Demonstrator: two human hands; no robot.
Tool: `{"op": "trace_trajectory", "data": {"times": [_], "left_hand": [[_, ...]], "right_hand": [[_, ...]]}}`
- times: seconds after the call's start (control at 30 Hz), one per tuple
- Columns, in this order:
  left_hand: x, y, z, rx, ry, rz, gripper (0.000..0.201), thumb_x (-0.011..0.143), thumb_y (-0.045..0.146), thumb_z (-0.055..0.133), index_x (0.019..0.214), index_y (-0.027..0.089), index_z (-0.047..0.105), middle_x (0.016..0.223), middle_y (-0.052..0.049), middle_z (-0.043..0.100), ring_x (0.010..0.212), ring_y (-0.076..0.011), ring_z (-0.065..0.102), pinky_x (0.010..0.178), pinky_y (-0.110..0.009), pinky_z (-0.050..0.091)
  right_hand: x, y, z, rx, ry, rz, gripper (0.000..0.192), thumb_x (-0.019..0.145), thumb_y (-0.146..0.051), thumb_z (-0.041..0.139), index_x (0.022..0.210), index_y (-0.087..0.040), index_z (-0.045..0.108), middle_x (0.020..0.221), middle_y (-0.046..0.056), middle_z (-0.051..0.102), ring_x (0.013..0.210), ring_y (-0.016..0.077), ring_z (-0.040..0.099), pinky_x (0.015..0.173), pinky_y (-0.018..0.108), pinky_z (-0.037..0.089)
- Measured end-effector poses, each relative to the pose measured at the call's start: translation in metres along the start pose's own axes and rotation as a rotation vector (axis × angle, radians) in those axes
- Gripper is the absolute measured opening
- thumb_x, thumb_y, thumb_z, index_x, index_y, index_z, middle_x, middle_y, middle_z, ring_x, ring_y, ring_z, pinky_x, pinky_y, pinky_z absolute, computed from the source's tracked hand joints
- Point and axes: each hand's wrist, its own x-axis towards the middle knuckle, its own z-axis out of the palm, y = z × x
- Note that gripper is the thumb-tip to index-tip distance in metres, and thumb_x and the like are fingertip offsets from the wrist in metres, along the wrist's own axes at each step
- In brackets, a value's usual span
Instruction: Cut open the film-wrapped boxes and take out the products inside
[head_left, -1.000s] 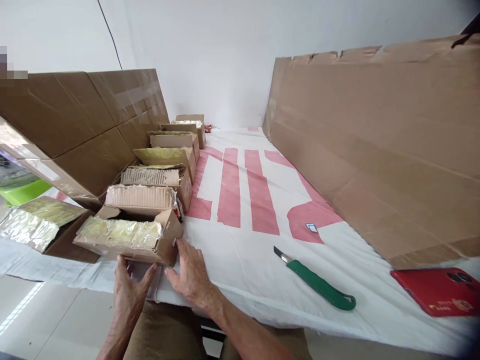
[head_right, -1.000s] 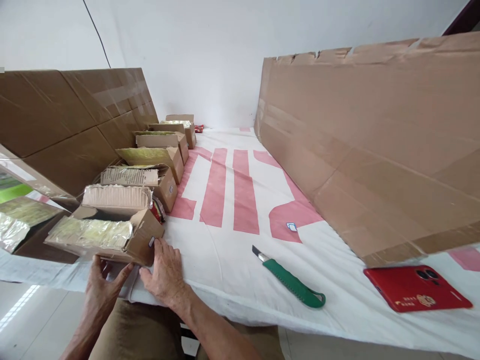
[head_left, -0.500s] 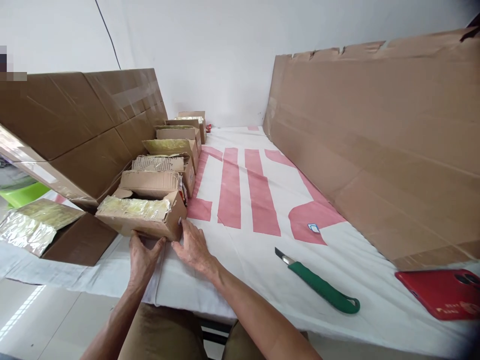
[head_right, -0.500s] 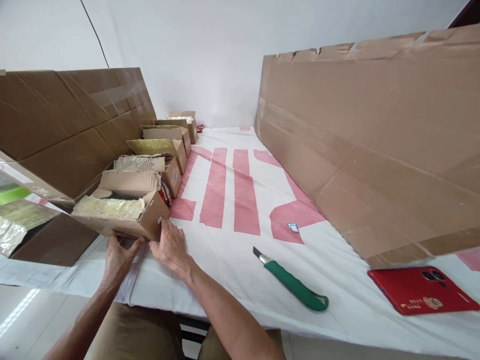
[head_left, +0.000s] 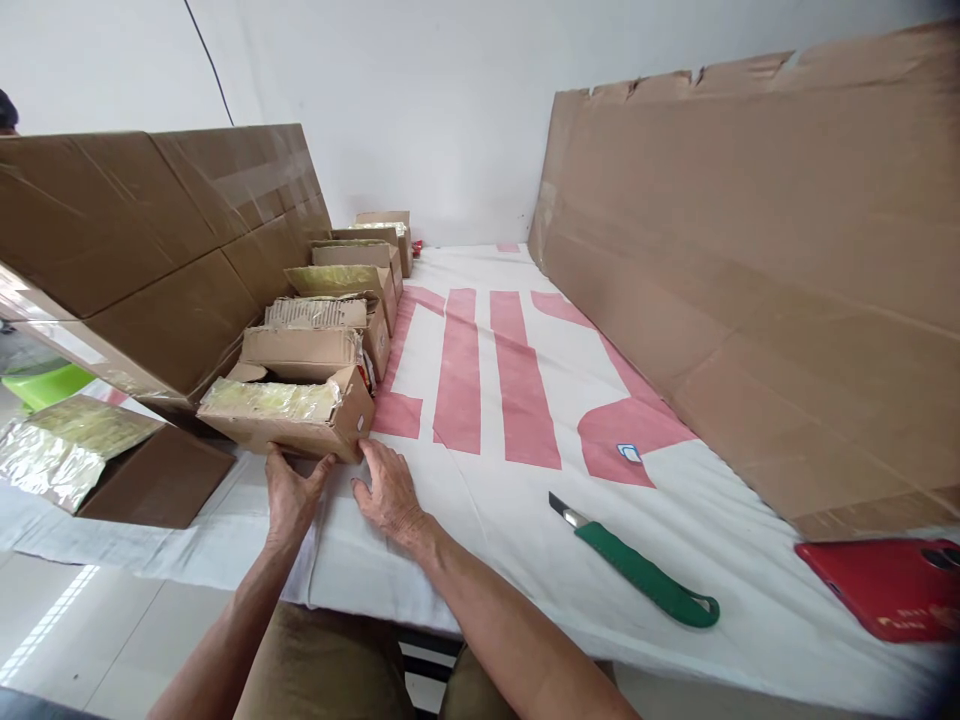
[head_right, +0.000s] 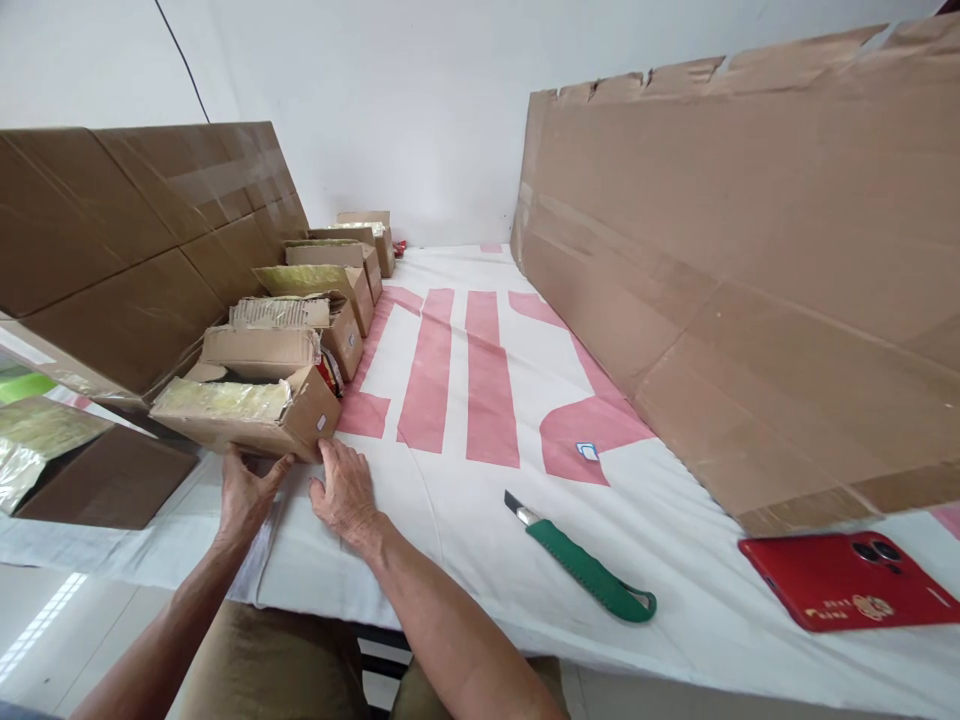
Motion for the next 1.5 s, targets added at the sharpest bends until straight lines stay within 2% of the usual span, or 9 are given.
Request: {"op": "trace_trajectory", "data": {"times": [0.4,0.57,0.67,0.8,0.93,1.03,1.2,1.3,1.5], "left_hand": [[-0.013,0.002,-0.014,-0.040,-0.062,0.014,0.082,0.082,0.049,0.067,0.151,0.014,0.041,0.147,-0.023,0.055,0.136,-0.0352,0.058,0.117,-0.053,0.046],[-0.025,0.003,-0.028,0.032,-0.108,-0.052,0.089,0.078,0.045,0.069,0.155,0.012,0.039,0.147,-0.026,0.056,0.133,-0.0386,0.061,0.111,-0.059,0.049],[-0.036,0.009,-0.049,0.054,-0.163,-0.033,0.082,0.073,0.045,0.072,0.146,0.013,0.054,0.150,-0.024,0.056,0.137,-0.0394,0.059,0.113,-0.057,0.049],[-0.049,0.027,-0.098,0.106,-0.215,0.067,0.058,0.076,0.050,0.072,0.126,0.022,0.072,0.150,-0.017,0.060,0.138,-0.0377,0.059,0.115,-0.057,0.048],[-0.047,0.045,-0.161,0.149,-0.064,0.228,0.039,0.088,0.051,0.065,0.113,0.024,0.076,0.139,-0.013,0.069,0.130,-0.0329,0.065,0.113,-0.055,0.051],[-0.030,0.046,-0.206,0.201,0.150,0.185,0.036,0.088,0.047,0.067,0.112,0.022,0.076,0.134,-0.011,0.071,0.122,-0.0298,0.069,0.111,-0.053,0.053],[0.024,0.016,-0.251,0.059,0.466,-0.233,0.050,0.082,0.030,0.072,0.129,0.014,0.070,0.137,-0.012,0.069,0.114,-0.0264,0.070,0.113,-0.052,0.051],[0.059,-0.010,-0.259,-0.049,0.494,-0.363,0.063,0.084,0.028,0.072,0.143,0.009,0.059,0.139,-0.016,0.066,0.124,-0.0293,0.065,0.113,-0.055,0.049],[0.128,-0.055,-0.257,-0.213,0.435,-0.423,0.069,0.095,0.032,0.065,0.152,0.005,0.037,0.161,-0.021,0.041,0.133,-0.0244,0.055,0.117,-0.047,0.045]], "right_hand": [[0.002,0.007,0.005,0.000,0.073,-0.049,0.028,0.083,-0.011,0.062,0.110,-0.020,0.065,0.115,0.010,0.070,0.109,0.0272,0.063,0.097,0.042,0.048],[0.005,0.013,0.008,0.034,0.124,-0.099,0.024,0.080,-0.010,0.061,0.100,-0.022,0.066,0.108,0.008,0.070,0.105,0.0259,0.064,0.093,0.040,0.049],[0.008,0.017,0.009,0.072,0.160,-0.136,0.016,0.081,-0.011,0.060,0.090,-0.022,0.065,0.102,0.007,0.069,0.101,0.0245,0.064,0.090,0.038,0.048],[0.010,0.019,0.005,0.118,0.218,-0.204,0.010,0.084,-0.014,0.057,0.080,-0.023,0.061,0.089,0.005,0.069,0.088,0.0219,0.065,0.082,0.035,0.046],[0.005,0.011,-0.002,0.149,0.252,-0.294,0.018,0.090,-0.021,0.056,0.072,-0.024,0.054,0.079,0.003,0.067,0.078,0.0196,0.064,0.077,0.034,0.046],[-0.002,0.000,-0.004,0.175,0.217,-0.355,0.023,0.093,-0.024,0.054,0.070,-0.024,0.053,0.075,0.003,0.066,0.072,0.0176,0.062,0.071,0.031,0.047],[-0.011,-0.026,0.004,0.214,0.078,-0.417,0.019,0.095,-0.020,0.053,0.079,-0.024,0.062,0.078,0.003,0.071,0.072,0.0171,0.067,0.071,0.029,0.054],[-0.010,-0.046,0.017,0.220,0.000,-0.430,0.017,0.092,-0.017,0.055,0.099,-0.023,0.070,0.095,0.006,0.077,0.082,0.0196,0.072,0.080,0.032,0.059],[0.016,-0.090,0.064,0.265,-0.211,-0.359,0.051,0.086,-0.015,0.059,0.137,-0.021,0.063,0.131,0.012,0.072,0.112,0.0253,0.070,0.098,0.041,0.060]]}}
